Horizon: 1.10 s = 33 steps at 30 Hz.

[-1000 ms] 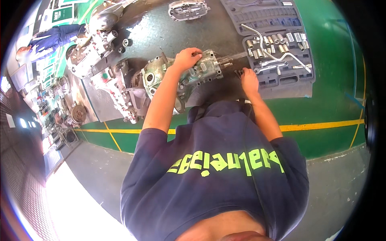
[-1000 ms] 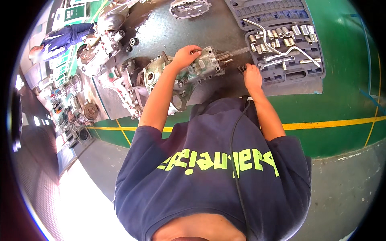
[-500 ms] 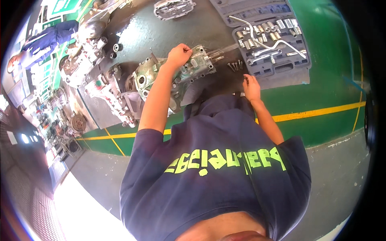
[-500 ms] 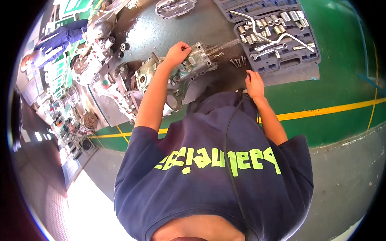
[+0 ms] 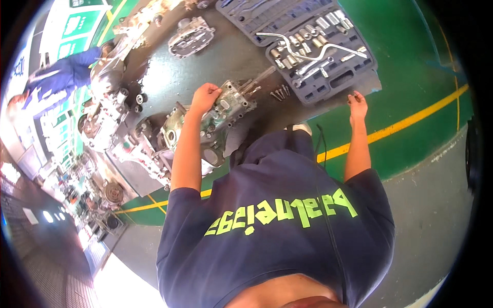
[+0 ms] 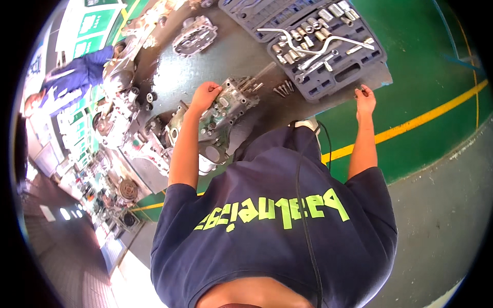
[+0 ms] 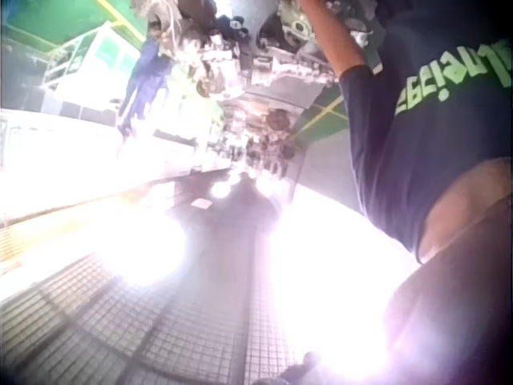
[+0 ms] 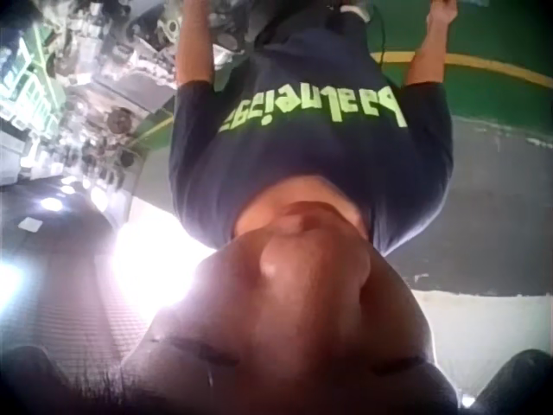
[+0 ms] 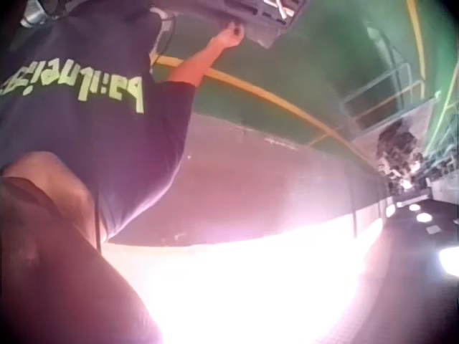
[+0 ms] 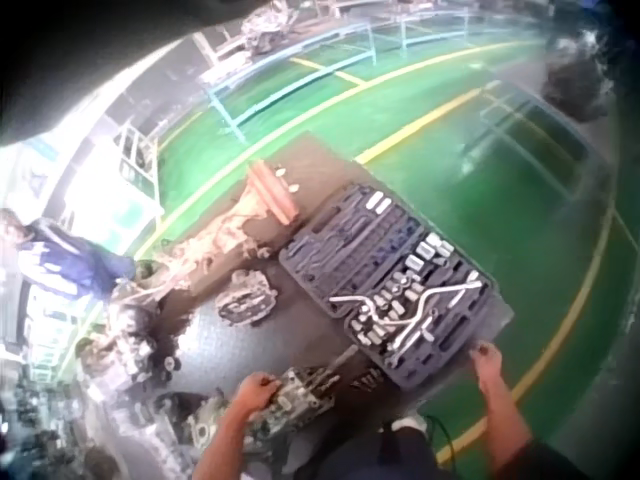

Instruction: The person disassembles a transmission by removing the casing covers, separating the housing halves, and lifting out the gear cluster assembly by hand.

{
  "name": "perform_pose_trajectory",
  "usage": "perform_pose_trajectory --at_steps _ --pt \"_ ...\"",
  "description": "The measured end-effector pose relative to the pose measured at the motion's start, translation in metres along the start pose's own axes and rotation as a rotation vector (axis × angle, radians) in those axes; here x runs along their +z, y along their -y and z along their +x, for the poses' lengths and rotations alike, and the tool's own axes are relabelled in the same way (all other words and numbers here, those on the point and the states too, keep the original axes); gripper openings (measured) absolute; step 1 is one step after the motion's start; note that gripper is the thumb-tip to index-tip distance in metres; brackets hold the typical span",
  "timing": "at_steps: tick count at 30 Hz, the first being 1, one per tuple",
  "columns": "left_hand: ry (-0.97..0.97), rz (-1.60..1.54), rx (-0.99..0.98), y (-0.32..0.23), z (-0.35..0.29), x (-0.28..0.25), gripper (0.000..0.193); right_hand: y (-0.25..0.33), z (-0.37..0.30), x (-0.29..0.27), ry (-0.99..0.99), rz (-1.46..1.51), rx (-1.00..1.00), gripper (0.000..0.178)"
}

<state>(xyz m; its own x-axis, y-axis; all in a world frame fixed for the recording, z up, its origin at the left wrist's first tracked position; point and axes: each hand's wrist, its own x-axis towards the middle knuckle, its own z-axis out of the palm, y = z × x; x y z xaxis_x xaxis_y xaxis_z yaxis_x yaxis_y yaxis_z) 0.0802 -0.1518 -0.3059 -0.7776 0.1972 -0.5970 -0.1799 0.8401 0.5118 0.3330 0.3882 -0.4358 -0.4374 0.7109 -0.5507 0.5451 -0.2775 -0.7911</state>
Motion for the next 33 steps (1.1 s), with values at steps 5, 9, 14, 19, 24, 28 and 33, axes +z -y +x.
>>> perform_pose_trajectory --at_steps 5,9,14,19,24,28,33 --pt "-0.111 0.231 -0.042 -0.011 0.0 0.012 0.037 0.037 -0.043 0.05 0.109 -0.537 -0.452 0.033" --pt "-0.109 0.47 -0.088 -0.004 0.0 0.017 0.052 0.045 -0.125 0.127 0.541 -0.762 -0.908 0.032" --pt "-0.234 0.222 0.013 -0.036 -0.015 0.013 0.04 -0.018 -0.141 0.159 0.782 -0.942 -1.016 0.031" --pt "-0.1 0.135 0.051 -0.015 -0.014 0.004 0.041 -0.029 -0.141 0.162 0.665 -1.216 -1.188 0.032" --pt "-0.154 0.244 -0.102 -0.02 -0.005 0.007 0.035 -0.016 -0.153 0.165 0.632 -1.26 -1.084 0.035" --pt "-0.147 0.249 0.072 -0.015 -0.004 0.001 0.033 0.006 -0.171 0.153 0.572 -1.098 -0.951 0.031" --pt "0.061 0.141 0.301 0.002 0.008 -0.009 0.033 0.02 -0.171 0.136 0.515 -1.031 -0.973 0.025"
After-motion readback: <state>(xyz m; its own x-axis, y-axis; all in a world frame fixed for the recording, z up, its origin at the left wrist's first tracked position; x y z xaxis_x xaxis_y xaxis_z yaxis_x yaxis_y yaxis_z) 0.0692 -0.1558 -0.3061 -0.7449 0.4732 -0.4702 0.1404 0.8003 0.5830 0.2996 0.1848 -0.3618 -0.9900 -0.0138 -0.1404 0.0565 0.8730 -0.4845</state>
